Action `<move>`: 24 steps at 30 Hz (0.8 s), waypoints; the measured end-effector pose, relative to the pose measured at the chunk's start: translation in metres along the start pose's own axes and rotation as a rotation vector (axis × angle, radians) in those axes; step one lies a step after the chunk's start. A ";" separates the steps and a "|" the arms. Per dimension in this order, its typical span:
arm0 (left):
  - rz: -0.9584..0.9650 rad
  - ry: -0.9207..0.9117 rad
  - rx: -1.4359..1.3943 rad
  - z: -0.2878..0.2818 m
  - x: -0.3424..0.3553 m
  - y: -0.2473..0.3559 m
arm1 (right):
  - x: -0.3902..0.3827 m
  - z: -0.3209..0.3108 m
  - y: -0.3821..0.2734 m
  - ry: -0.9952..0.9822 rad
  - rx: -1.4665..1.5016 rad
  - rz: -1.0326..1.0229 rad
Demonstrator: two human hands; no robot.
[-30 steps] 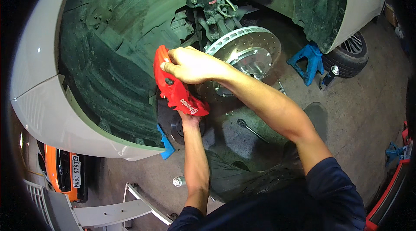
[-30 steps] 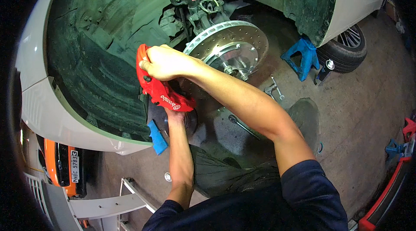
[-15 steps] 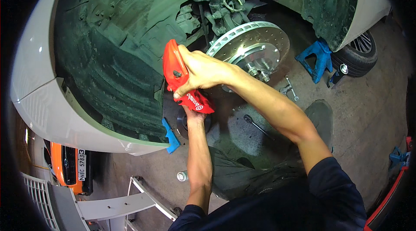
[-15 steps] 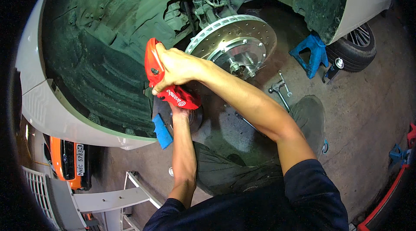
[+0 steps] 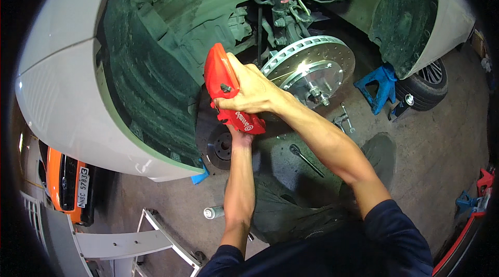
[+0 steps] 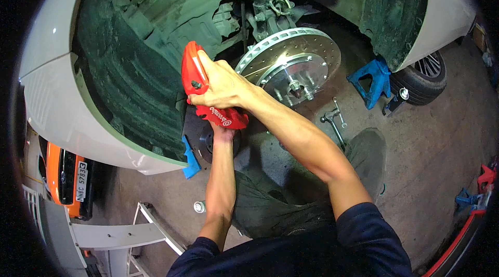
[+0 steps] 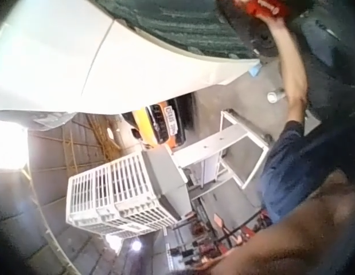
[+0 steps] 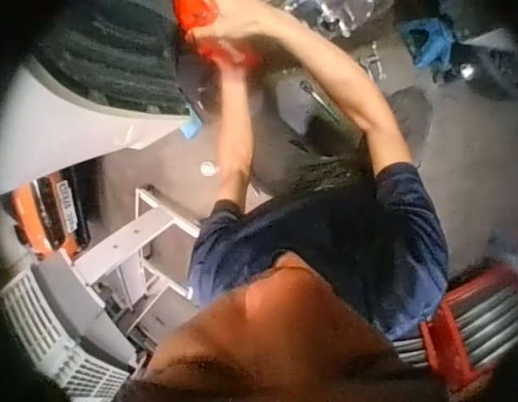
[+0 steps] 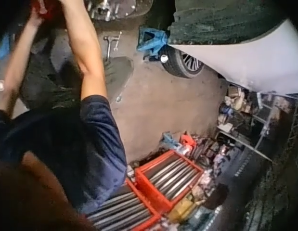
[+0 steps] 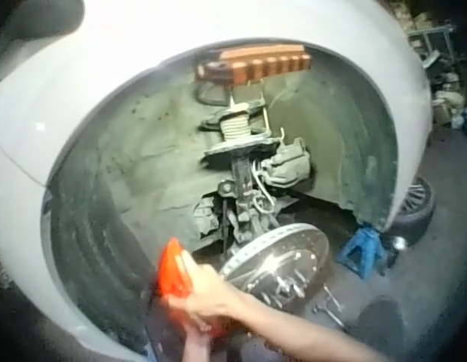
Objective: Installing a new red brake caliper and securing it with bolts using a torque wrench.
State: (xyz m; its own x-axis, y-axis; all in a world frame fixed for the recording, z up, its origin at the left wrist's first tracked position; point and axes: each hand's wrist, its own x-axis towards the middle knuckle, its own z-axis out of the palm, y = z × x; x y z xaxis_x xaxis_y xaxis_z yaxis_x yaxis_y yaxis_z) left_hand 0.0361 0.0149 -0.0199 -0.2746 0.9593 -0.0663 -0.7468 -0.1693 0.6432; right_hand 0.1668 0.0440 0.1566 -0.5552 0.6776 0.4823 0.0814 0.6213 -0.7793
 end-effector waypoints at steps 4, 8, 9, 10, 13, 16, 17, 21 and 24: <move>0.022 -0.101 -0.126 0.006 -0.001 0.003 | 0.000 0.016 0.001 0.033 0.023 -0.108; -0.029 -0.017 -0.123 0.011 -0.006 0.008 | 0.000 0.015 0.001 0.059 0.038 -0.132; -0.015 -0.088 -0.123 0.012 -0.005 0.010 | 0.000 0.012 0.001 0.041 0.053 -0.117; 0.011 -0.103 -0.108 0.011 -0.005 0.011 | -0.001 0.009 0.001 0.054 0.067 -0.149; 0.060 -0.151 -0.074 0.010 -0.002 0.014 | -0.001 0.001 0.001 0.066 0.108 -0.158; 0.071 -0.195 -0.068 0.008 -0.001 0.012 | 0.001 -0.001 0.002 0.026 0.003 -0.091; 0.035 -0.217 -0.102 0.008 0.000 0.011 | 0.002 -0.001 0.003 0.047 0.027 -0.125; 0.011 -0.143 -0.054 0.007 -0.002 0.009 | 0.010 0.000 0.006 0.001 -0.009 -0.094; -0.026 -0.136 -0.055 0.006 -0.003 0.009 | 0.017 0.000 0.007 0.001 -0.020 -0.063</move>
State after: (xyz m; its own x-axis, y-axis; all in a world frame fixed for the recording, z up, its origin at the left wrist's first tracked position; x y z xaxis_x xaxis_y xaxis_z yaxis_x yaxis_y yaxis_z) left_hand 0.0337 0.0121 -0.0094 -0.1726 0.9847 0.0241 -0.7856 -0.1524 0.5997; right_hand 0.1584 0.0597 0.1594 -0.5588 0.6376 0.5302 0.0628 0.6701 -0.7396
